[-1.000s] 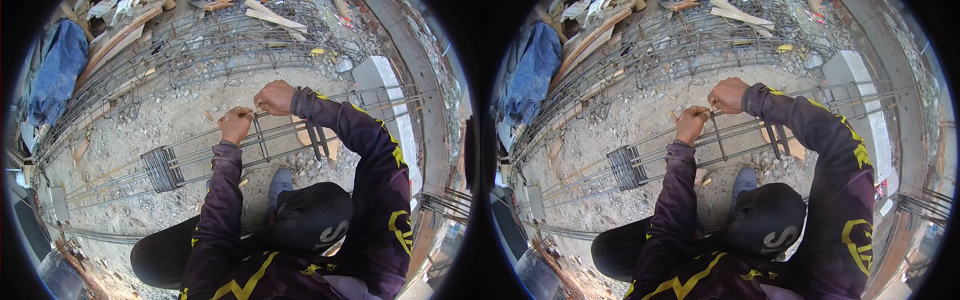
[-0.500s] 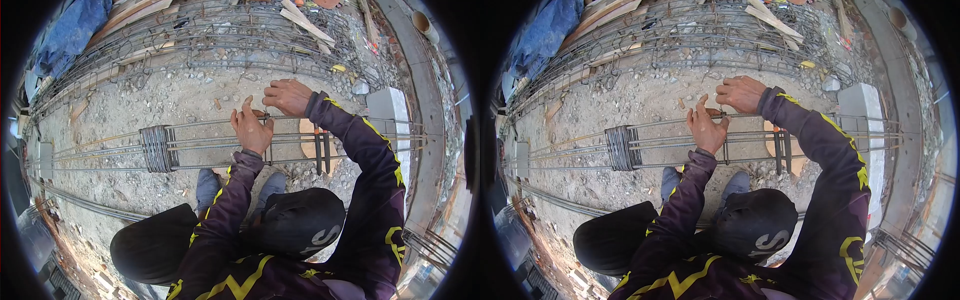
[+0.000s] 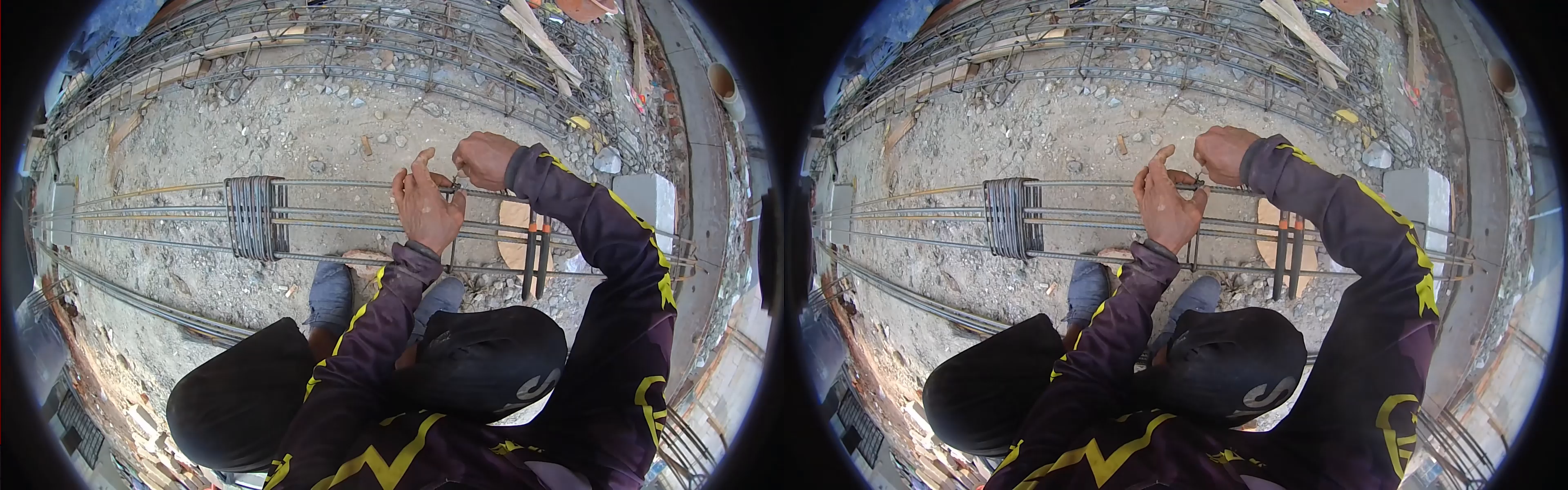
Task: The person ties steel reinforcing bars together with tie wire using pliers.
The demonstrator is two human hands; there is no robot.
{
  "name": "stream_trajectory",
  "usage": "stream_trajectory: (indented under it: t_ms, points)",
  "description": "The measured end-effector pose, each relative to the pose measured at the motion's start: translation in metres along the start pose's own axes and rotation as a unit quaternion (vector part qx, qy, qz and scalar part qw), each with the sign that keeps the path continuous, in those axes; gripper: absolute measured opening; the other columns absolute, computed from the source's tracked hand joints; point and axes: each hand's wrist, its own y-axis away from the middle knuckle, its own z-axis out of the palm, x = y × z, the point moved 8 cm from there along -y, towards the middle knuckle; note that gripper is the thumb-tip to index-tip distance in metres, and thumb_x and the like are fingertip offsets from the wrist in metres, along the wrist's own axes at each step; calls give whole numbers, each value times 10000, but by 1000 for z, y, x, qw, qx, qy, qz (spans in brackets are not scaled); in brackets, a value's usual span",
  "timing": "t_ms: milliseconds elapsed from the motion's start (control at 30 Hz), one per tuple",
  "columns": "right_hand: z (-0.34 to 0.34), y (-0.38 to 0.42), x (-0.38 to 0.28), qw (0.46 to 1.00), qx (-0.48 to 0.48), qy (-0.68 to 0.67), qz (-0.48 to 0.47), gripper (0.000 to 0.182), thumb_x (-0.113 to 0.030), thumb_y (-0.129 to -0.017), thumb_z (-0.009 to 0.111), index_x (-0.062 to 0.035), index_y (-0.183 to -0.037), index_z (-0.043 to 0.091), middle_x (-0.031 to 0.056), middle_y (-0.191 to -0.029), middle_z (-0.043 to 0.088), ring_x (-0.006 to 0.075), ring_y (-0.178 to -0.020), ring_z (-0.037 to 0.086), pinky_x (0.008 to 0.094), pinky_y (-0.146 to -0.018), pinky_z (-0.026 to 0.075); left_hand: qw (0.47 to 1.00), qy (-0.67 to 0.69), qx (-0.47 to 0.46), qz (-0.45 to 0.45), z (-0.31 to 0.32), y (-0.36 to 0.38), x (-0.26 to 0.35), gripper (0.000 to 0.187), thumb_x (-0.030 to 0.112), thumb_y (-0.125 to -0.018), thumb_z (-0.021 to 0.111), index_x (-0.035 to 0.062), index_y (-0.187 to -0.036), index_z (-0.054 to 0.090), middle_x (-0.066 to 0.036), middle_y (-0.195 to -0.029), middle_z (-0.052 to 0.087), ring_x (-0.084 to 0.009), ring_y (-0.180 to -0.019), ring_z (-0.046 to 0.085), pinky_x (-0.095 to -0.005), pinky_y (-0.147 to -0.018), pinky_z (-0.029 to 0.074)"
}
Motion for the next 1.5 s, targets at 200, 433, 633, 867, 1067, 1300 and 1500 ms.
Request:
stream_trajectory:
  t_ms: [200,433,633,867,1067,1300,1500]
  points:
    - [-7,-14,-29,978,-198,53,-37,127,-99,-698,643,19,-719,685,179,-636,622,350,-630,618,437,-617,500,1000,-9,-4,-8,1,-1,1,663,137,-731,741,53,-1320,450,-25,-856,683,-226,-1019,603,-448,-1109,216]
    - [-3,-22,31,919,-195,-316,137,232,-187,-798,696,40,-752,695,79,-617,594,181,-453,534,343,-421,478,997,-57,39,44,-6,3,11,539,203,-745,771,53,-1194,514,-70,-966,620,-278,-1069,555,-529,-1144,188]
    - [-28,55,75,864,203,-411,209,317,-281,-934,650,-2,-1078,690,72,-878,646,151,-759,615,325,-709,530,979,-188,76,2,-21,31,21,451,407,-766,802,110,-1047,612,-92,-1035,555,-330,-1093,477,-534,-1046,250]
    - [-12,177,20,894,396,-154,146,261,-212,-873,694,-27,-1057,683,120,-944,662,304,-893,613,395,-810,495,979,-184,87,-24,-2,48,14,320,396,-792,778,133,-961,711,-6,-901,693,-252,-1042,552,-532,-1079,201]
    - [26,239,-12,878,378,-29,292,782,-361,-754,807,23,-1354,485,236,-1083,534,403,-979,567,465,-864,475,980,-153,124,-3,10,55,3,235,327,-831,750,145,-975,711,18,-918,689,-226,-1119,550,-546,-1159,67]
    - [90,235,-14,882,324,-59,338,1022,-405,-689,831,22,-1477,340,272,-1140,475,423,-1036,579,473,-825,531,984,-129,124,-8,13,56,1,213,262,-839,731,128,-999,691,-6,-992,675,-232,-1163,526,-568,-1165,48]
    - [76,243,21,854,209,-317,357,683,-115,-729,664,31,-1369,473,120,-886,581,261,-795,636,391,-741,539,985,-110,129,-16,11,57,2,224,242,-832,727,109,-1002,665,-30,-980,677,-241,-1159,525,-580,-1162,75]
